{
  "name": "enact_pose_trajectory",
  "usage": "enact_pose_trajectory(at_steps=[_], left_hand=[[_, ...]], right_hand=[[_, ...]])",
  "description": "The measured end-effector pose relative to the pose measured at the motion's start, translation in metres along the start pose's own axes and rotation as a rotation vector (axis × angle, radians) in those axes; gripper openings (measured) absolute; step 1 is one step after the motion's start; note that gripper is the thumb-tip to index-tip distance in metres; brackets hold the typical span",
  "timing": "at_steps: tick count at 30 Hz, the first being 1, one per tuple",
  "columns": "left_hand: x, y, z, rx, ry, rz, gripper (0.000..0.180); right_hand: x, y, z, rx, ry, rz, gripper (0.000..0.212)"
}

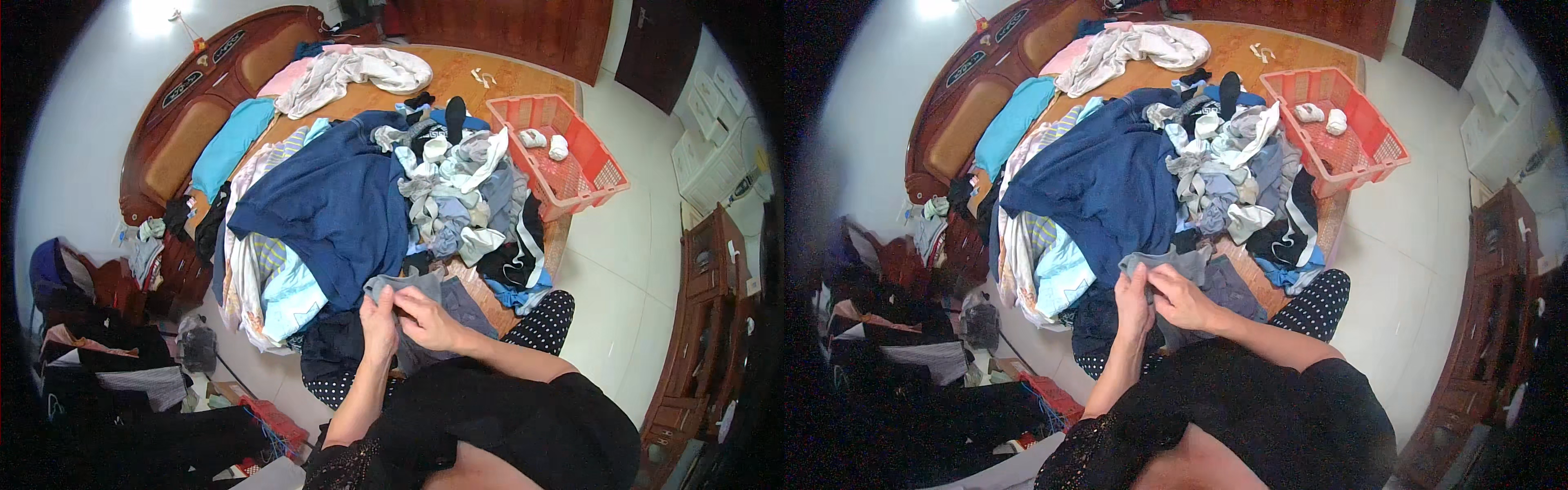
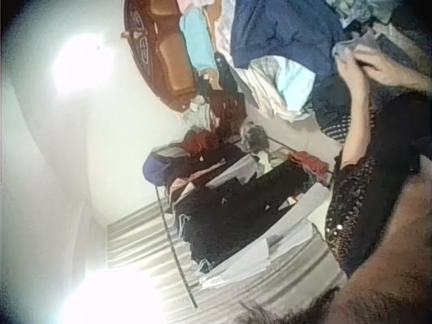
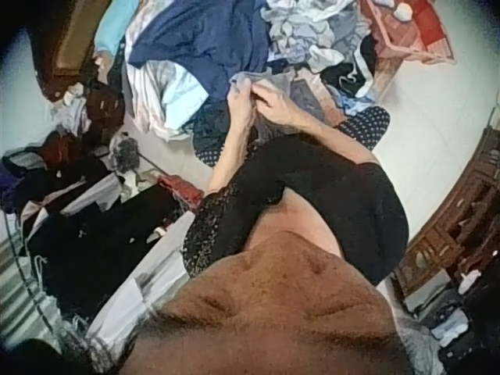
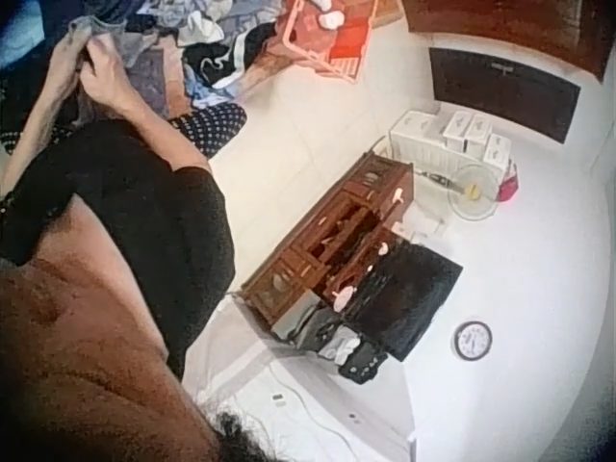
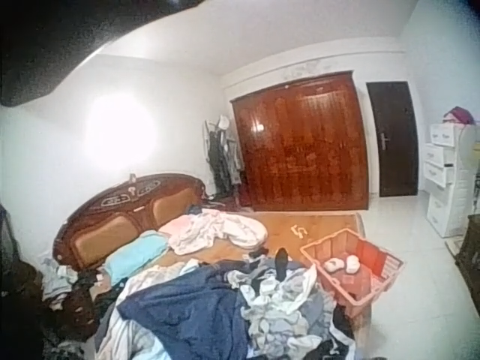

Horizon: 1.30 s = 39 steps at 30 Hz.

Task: Sorting and folding a pile of laundry on a bed.

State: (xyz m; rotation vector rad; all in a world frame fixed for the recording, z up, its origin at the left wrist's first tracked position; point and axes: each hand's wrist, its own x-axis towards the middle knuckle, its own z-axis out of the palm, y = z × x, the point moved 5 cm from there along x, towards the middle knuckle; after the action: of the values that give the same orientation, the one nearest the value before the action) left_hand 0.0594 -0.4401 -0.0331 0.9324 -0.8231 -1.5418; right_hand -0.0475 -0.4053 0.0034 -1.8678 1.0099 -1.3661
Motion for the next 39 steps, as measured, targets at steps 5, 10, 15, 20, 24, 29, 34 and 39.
enact_pose_trajectory(at_steps=[5, 10, 15, 20, 24, 29, 34, 39], left_hand=[[0.011, 0.026, -0.011, -0.093, 0.076, 0.082, 0.016], [0.002, 0.040, 0.002, -0.016, -0.186, 0.110, 0.023], [-0.031, 0.029, 0.033, 0.347, -0.550, -0.122, 0.030], [-0.029, 0.022, 0.029, 0.470, -0.521, -0.055, 0.026], [-0.032, 0.022, 0.030, 0.580, -0.537, -0.074, 0.022], [-0.040, 0.028, 0.049, 1.026, -0.643, 0.270, 0.023], [-0.039, 0.034, 0.041, 1.109, -0.410, 0.620, 0.021], [-0.027, 0.005, 0.011, 0.558, -0.224, 0.085, 0.015]], right_hand=[[-0.019, 0.026, 0.009, 0.265, -0.120, 0.233, 0.026], [-0.043, 0.055, 0.013, 1.175, -0.122, 0.949, 0.070], [-0.036, 0.063, -0.002, 1.349, 0.026, 0.922, 0.052], [-0.029, 0.065, -0.012, 1.136, 0.153, 0.869, 0.034], [-0.023, 0.051, -0.017, 1.334, 0.301, 0.862, 0.031], [-0.024, 0.059, -0.022, 1.203, 0.223, 0.834, 0.025], [-0.028, 0.071, -0.026, 1.242, 0.407, 0.759, 0.033], [-0.021, 0.061, -0.029, 1.443, 0.370, 0.556, 0.037]])
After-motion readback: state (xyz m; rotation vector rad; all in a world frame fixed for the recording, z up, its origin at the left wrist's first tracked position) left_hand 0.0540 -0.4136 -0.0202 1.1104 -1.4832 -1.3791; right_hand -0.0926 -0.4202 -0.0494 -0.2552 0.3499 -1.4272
